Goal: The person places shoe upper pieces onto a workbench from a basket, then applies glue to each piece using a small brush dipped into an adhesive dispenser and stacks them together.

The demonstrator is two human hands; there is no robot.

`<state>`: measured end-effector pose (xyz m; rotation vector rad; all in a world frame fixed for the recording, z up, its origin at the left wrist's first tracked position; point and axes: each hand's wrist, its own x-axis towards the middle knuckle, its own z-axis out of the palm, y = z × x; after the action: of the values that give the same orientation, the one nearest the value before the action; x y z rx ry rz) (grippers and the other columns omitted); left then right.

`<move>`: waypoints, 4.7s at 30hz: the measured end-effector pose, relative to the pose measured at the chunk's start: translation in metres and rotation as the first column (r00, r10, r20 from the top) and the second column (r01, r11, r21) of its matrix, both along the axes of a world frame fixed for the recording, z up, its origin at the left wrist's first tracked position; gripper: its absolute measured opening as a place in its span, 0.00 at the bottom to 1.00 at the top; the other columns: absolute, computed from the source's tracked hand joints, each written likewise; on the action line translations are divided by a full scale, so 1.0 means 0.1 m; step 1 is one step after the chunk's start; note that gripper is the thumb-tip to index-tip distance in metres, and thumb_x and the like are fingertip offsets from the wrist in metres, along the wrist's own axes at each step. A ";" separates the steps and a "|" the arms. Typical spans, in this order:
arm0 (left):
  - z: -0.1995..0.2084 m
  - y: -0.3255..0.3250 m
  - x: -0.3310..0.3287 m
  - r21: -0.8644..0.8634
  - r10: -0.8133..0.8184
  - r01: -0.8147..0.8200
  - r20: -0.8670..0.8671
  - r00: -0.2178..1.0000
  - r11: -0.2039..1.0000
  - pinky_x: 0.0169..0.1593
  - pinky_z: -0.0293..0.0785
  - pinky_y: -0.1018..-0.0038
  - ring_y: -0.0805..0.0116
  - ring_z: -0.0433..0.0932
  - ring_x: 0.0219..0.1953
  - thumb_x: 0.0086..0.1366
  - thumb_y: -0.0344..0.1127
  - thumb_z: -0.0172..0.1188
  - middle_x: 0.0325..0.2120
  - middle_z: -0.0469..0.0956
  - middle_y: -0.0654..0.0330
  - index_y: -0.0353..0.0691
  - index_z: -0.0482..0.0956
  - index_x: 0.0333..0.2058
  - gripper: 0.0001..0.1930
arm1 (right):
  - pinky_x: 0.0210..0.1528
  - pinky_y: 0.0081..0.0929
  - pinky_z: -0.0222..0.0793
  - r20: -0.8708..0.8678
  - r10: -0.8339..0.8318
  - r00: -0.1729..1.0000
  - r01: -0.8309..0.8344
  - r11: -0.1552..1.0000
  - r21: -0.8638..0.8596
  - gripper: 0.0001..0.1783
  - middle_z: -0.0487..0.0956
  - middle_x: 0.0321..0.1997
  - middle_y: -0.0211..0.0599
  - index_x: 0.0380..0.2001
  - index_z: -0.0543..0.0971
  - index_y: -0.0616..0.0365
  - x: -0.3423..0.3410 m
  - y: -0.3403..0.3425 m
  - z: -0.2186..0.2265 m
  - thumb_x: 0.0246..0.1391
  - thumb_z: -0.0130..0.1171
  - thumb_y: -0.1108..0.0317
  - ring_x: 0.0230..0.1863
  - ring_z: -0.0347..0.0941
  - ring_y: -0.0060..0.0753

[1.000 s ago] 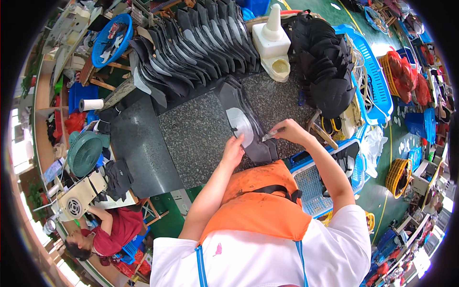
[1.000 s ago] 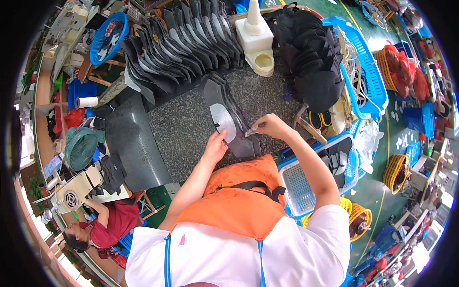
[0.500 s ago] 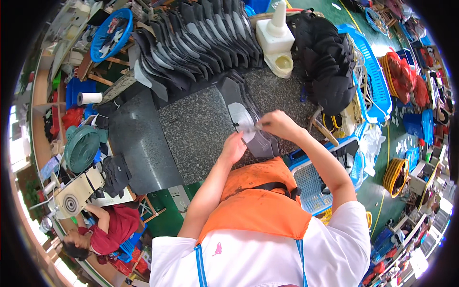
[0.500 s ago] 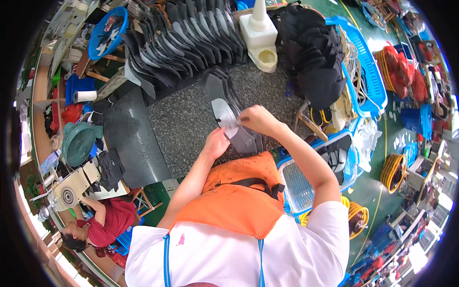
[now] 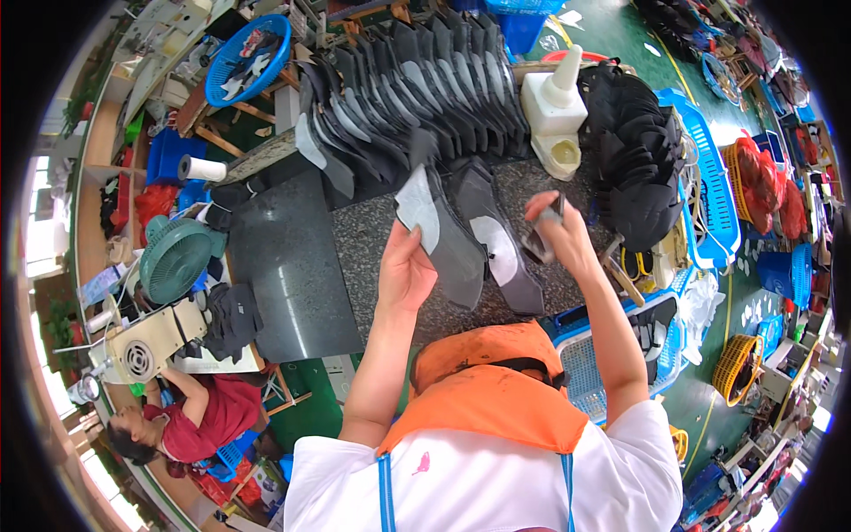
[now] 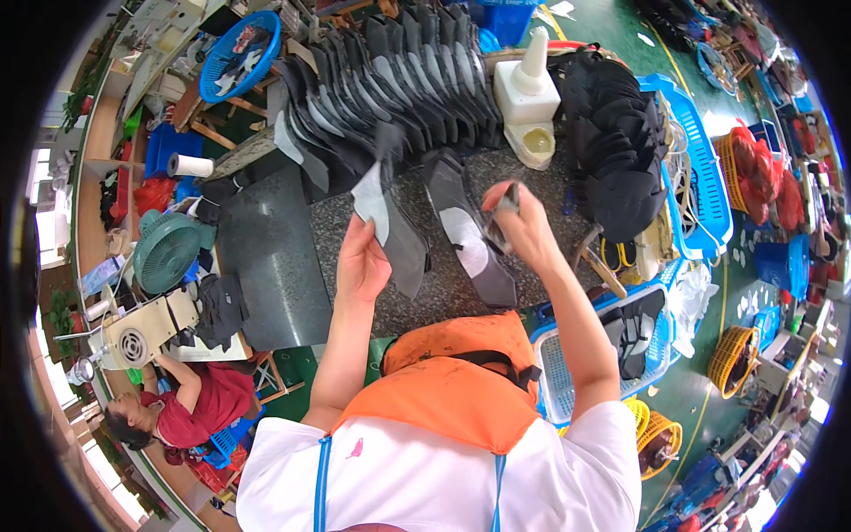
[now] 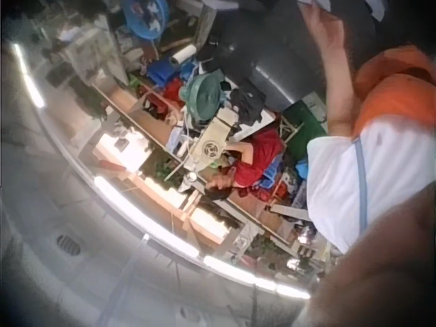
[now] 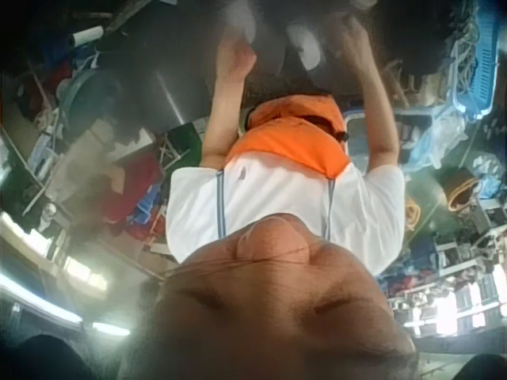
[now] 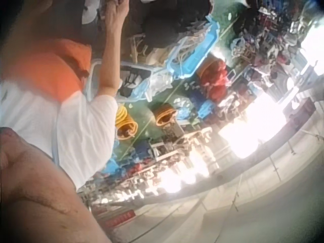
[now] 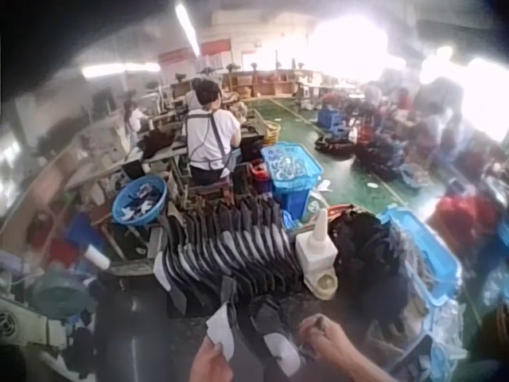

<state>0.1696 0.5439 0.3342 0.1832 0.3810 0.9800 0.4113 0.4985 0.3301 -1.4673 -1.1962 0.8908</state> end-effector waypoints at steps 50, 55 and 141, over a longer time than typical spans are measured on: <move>-1.47 -0.67 0.69 -0.062 -0.216 0.386 -0.902 0.373 0.921 0.30 0.68 0.80 0.77 0.72 0.28 0.56 0.35 0.59 0.28 0.73 0.63 0.35 0.69 0.35 0.13 | 0.29 0.30 0.68 0.116 0.640 0.760 -0.331 0.534 -0.778 0.20 0.75 0.21 0.43 0.47 0.73 0.49 0.40 -0.41 -0.60 0.48 0.51 0.62 0.23 0.72 0.34; -1.53 -0.61 0.71 -0.282 -0.475 0.461 -0.792 0.383 0.841 0.31 0.73 0.78 0.73 0.76 0.28 0.57 0.36 0.58 0.31 0.76 0.59 0.38 0.72 0.33 0.09 | 0.34 0.29 0.68 -0.060 0.597 0.800 -0.401 0.458 -0.793 0.23 0.78 0.30 0.36 0.49 0.71 0.49 0.55 -0.37 -0.79 0.47 0.50 0.65 0.31 0.73 0.30; -1.33 -0.43 0.61 -0.446 -0.491 0.339 -0.286 0.823 0.828 0.46 0.72 0.68 0.66 0.75 0.41 0.59 0.33 0.57 0.38 0.76 0.61 0.40 0.72 0.43 0.13 | 0.27 0.30 0.65 -0.169 0.679 0.714 -0.451 0.262 -0.853 0.15 0.77 0.21 0.37 0.19 0.78 0.59 0.61 -0.78 -0.74 0.39 0.58 0.57 0.25 0.73 0.34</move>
<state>0.2309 0.5007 0.2010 0.1032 0.8534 0.4026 0.4726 0.4201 0.2556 -1.9636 -1.6224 2.1443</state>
